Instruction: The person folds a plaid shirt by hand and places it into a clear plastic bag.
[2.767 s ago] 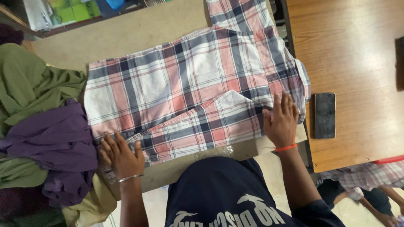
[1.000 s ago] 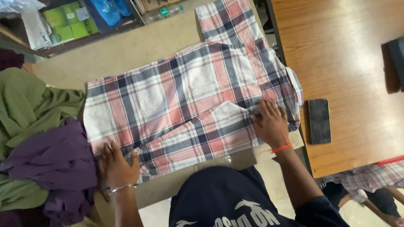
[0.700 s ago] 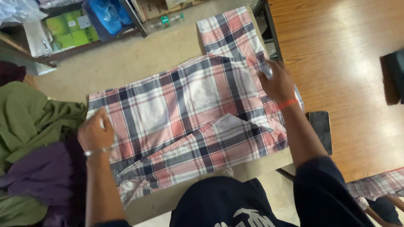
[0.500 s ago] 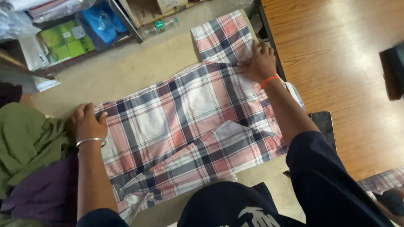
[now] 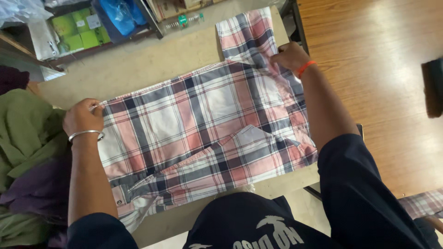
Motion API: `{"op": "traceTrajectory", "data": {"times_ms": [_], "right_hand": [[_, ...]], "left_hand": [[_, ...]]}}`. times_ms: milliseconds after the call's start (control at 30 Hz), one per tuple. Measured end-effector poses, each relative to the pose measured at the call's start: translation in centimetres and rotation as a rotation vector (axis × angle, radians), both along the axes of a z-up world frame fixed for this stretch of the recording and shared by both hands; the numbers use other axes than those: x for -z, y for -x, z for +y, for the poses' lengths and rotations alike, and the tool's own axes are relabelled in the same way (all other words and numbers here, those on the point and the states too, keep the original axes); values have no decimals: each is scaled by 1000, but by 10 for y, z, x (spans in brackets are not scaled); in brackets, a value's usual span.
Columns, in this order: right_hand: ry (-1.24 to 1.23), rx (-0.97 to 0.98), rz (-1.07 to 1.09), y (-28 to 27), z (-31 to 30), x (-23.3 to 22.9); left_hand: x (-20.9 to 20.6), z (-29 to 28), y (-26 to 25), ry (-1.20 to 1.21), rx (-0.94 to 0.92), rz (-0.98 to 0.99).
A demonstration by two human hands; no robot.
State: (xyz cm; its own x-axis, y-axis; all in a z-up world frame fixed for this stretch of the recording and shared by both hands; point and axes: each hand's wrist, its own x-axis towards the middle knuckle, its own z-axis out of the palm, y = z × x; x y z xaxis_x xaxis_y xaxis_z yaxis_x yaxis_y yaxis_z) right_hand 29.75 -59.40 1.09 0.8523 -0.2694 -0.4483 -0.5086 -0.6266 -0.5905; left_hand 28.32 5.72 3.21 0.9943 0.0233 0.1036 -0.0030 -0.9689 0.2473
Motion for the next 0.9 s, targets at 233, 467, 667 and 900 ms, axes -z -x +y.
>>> {"op": "traceTrajectory", "data": {"times_ms": [233, 467, 667, 900], "right_hand": [[-633, 39, -334, 32, -57, 3], [-798, -77, -499, 90, -62, 17], [-560, -155, -437, 160, -68, 19], [-367, -300, -606, 219, -52, 15]], "left_hand": [[-28, 14, 35, 138, 8, -129], [-35, 26, 95, 175, 5, -137], [-22, 23, 177, 246, 68, -187], [-25, -1, 253, 105, 113, -151]]}}
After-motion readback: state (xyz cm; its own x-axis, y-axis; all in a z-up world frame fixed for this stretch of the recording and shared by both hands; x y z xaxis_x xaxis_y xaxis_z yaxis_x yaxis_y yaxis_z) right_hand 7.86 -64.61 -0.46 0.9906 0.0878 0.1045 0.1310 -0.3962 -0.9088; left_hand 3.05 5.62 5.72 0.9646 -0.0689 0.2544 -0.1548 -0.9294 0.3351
